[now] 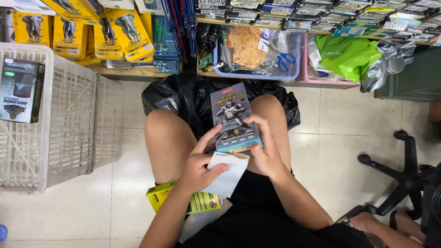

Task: The person sits in a shop and slides phone screen protector boxes into white paper sleeves one at a time, pressing each box fully into its sleeve, then reaches up and places the sleeved boxes onto the store shelf.

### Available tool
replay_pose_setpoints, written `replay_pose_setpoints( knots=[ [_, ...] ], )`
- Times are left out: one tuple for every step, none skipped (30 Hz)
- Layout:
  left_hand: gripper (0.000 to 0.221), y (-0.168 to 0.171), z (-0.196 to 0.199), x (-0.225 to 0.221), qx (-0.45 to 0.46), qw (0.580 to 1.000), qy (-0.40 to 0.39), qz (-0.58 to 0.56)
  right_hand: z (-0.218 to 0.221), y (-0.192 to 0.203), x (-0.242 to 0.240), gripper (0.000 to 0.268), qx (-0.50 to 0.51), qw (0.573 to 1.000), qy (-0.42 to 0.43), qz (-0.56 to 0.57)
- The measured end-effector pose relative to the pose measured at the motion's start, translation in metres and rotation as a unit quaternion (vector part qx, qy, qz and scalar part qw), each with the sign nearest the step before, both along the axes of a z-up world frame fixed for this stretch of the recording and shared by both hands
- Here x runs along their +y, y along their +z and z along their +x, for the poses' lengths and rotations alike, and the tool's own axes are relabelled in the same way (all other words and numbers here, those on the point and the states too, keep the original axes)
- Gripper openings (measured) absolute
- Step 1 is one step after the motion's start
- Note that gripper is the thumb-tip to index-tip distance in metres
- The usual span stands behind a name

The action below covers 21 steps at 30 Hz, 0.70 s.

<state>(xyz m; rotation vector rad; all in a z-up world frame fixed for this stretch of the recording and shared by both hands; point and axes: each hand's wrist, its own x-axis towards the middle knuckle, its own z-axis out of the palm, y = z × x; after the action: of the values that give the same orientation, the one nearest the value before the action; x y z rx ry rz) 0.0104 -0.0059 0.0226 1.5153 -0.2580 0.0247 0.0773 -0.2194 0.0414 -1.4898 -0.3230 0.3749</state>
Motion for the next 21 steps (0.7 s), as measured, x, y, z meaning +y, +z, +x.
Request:
replay_pose_setpoints(
  knots=[
    [0.023,0.0,0.001,0.001,-0.01,0.999,-0.006,-0.04,0.003,-0.014,-0.005,0.084,-0.044,0.998,-0.03,-0.035],
    [0.022,0.0,0.001,0.003,-0.021,0.996,-0.012,-0.081,0.006,-0.028,-0.009,0.081,-0.088,0.992,-0.06,-0.071],
    [0.022,-0.002,0.0,0.005,-0.02,0.996,-0.011,-0.081,0.022,-0.026,-0.009,0.081,-0.087,0.992,-0.059,-0.071],
    [0.022,-0.004,-0.002,0.008,-0.015,0.995,0.001,-0.1,0.037,-0.025,-0.009,0.071,-0.144,0.98,-0.104,-0.092],
    [0.023,-0.006,-0.004,0.01,-0.009,0.993,0.015,-0.119,0.052,-0.023,-0.008,0.062,-0.2,0.962,-0.147,-0.112],
    [0.023,-0.011,-0.007,0.011,-0.007,0.993,0.017,-0.119,0.069,-0.028,-0.009,0.062,-0.198,0.963,-0.145,-0.111],
    [0.025,-0.017,-0.009,0.012,-0.012,0.989,0.035,-0.145,0.087,-0.033,-0.009,0.054,-0.226,0.953,-0.172,-0.108],
    [0.029,-0.023,-0.011,0.014,-0.018,0.984,0.052,-0.17,0.105,-0.039,-0.009,0.048,-0.253,0.941,-0.198,-0.104],
    [0.029,-0.028,-0.015,0.015,-0.019,0.984,0.053,-0.17,0.125,-0.033,-0.002,0.048,-0.255,0.941,-0.197,-0.104],
    [0.033,-0.034,-0.018,0.016,0.035,0.983,0.068,-0.168,0.145,-0.028,0.005,0.046,-0.214,0.955,-0.195,-0.06],
    [0.037,-0.039,-0.024,0.016,0.092,0.978,0.081,-0.167,0.162,-0.022,0.011,0.046,-0.169,0.967,-0.192,-0.018],
    [0.037,-0.041,-0.026,0.016,0.093,0.978,0.081,-0.168,0.177,-0.025,0.013,0.046,-0.169,0.967,-0.192,-0.02],
    [0.038,-0.043,-0.027,0.016,0.088,0.979,0.094,-0.158,0.193,-0.028,0.015,0.045,-0.191,0.965,-0.178,-0.033],
    [0.038,-0.045,-0.028,0.016,0.083,0.98,0.106,-0.148,0.208,-0.031,0.017,0.044,-0.212,0.962,-0.163,-0.045],
    [0.038,-0.044,-0.027,0.017,0.082,0.98,0.106,-0.148,0.22,-0.029,0.022,0.044,-0.213,0.962,-0.163,-0.045],
    [0.037,-0.044,-0.026,0.017,0.087,0.978,0.101,-0.162,0.231,-0.027,0.027,0.045,-0.212,0.963,-0.161,-0.043],
    [0.036,-0.044,-0.027,0.017,0.095,0.975,0.098,-0.178,0.241,-0.026,0.032,0.047,-0.208,0.964,-0.158,-0.043],
    [0.036,-0.042,-0.025,0.017,0.096,0.974,0.099,-0.179,0.26,-0.042,0.031,0.047,-0.207,0.965,-0.156,-0.043],
    [0.035,-0.039,-0.026,0.017,0.098,0.975,0.1,-0.173,0.277,-0.06,0.03,0.041,-0.143,0.974,-0.176,0.021],
    [0.034,-0.038,-0.026,0.017,0.101,0.976,0.101,-0.167,0.294,-0.078,0.029,0.036,-0.077,0.974,-0.195,0.085],
    [0.034,-0.035,-0.025,0.017,0.103,0.975,0.104,-0.168,0.307,-0.092,0.026,0.036,-0.074,0.975,-0.193,0.083]
  ],
)
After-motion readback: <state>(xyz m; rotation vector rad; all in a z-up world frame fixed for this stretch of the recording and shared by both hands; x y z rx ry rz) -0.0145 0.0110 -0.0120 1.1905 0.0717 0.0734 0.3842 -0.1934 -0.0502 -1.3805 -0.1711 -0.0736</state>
